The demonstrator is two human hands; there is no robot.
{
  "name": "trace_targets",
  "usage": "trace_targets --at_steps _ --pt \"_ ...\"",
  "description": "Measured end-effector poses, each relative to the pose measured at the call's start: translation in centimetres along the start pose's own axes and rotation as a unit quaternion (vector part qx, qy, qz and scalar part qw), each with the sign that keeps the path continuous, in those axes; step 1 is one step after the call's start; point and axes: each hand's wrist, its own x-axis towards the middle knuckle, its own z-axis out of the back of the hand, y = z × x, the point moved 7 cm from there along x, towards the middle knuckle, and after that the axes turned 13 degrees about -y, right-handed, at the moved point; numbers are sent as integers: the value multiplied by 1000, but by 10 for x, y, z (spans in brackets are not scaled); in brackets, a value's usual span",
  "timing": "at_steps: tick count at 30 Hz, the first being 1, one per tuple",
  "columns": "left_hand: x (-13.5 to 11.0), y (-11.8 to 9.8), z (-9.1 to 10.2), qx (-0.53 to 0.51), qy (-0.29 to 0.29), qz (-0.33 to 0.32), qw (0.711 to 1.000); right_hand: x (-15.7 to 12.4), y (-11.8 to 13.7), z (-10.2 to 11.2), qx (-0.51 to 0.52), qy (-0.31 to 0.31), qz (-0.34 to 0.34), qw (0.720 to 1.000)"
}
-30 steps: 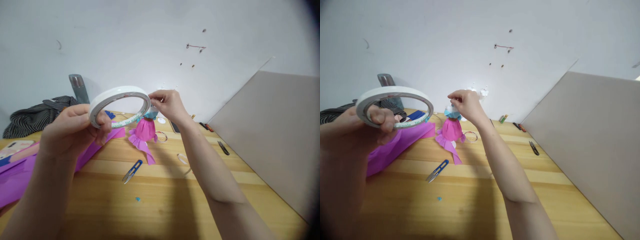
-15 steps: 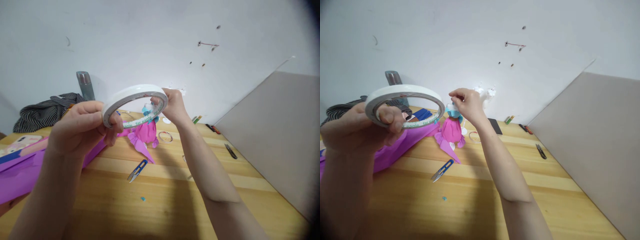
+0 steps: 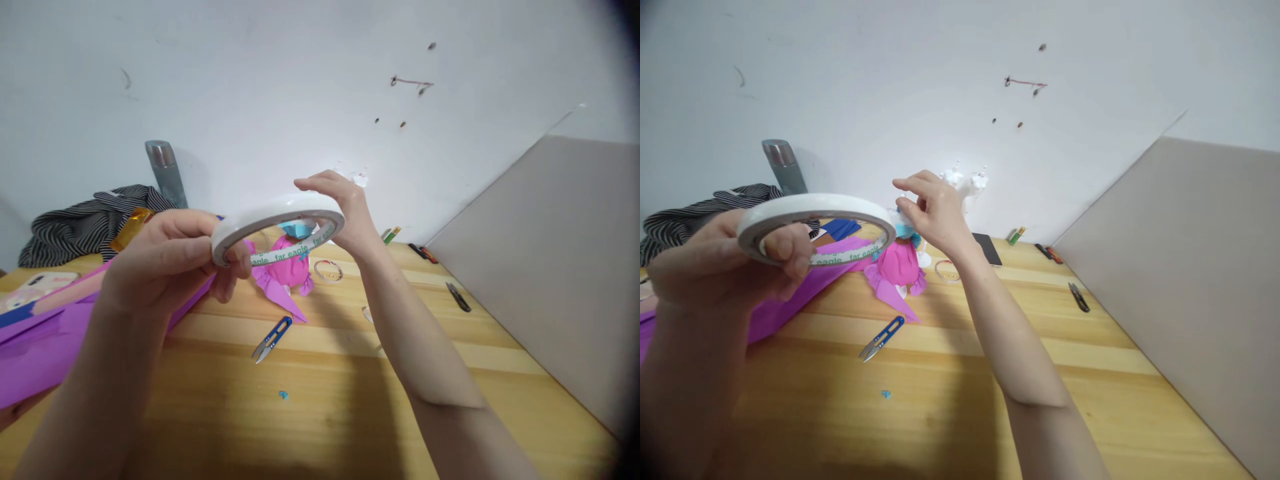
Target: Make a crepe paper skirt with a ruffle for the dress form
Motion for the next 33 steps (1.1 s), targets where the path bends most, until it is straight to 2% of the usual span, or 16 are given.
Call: trace_targets --at_steps 3,6,9,11,12,14,16,17,19,21,23,27,30,33 --pt "-1 6 -4 7 22 18 1000 -2 -3 2 10 -3 -3 1000" --pt "-4 14 -9 35 69 28 997 -5 -4 8 20 -23 -5 1000" --pt "-5 25 -10 86 104 59 989 -14 2 27 49 -89 2 995" --pt "-5 35 -10 118 115 91 982 -25 4 44 95 -120 -20 988" --pt "-4 41 -10 129 120 109 978 -32 4 47 139 -96 -44 985" --pt "-3 53 -12 139 130 148 970 -51 6 43 233 36 -90 968" --pt "-2 66 -15 143 140 177 964 -76 10 39 281 157 -111 940" --pt "-1 71 -16 142 141 186 962 -88 10 37 296 203 -131 924" --pt "1 81 -20 145 133 197 960 -110 7 36 301 249 -164 906" --pt "1 90 -23 165 124 208 956 -125 5 35 321 257 -190 891" --pt "-2 98 -27 178 118 223 951 -133 5 36 350 239 -201 883" --pt "-4 109 -30 135 85 232 960 -140 8 37 365 217 -197 884" --pt "-8 117 -32 119 98 236 959 -143 16 38 398 232 -188 867" --pt "-11 123 -34 165 108 225 954 -147 20 40 411 259 -190 853"
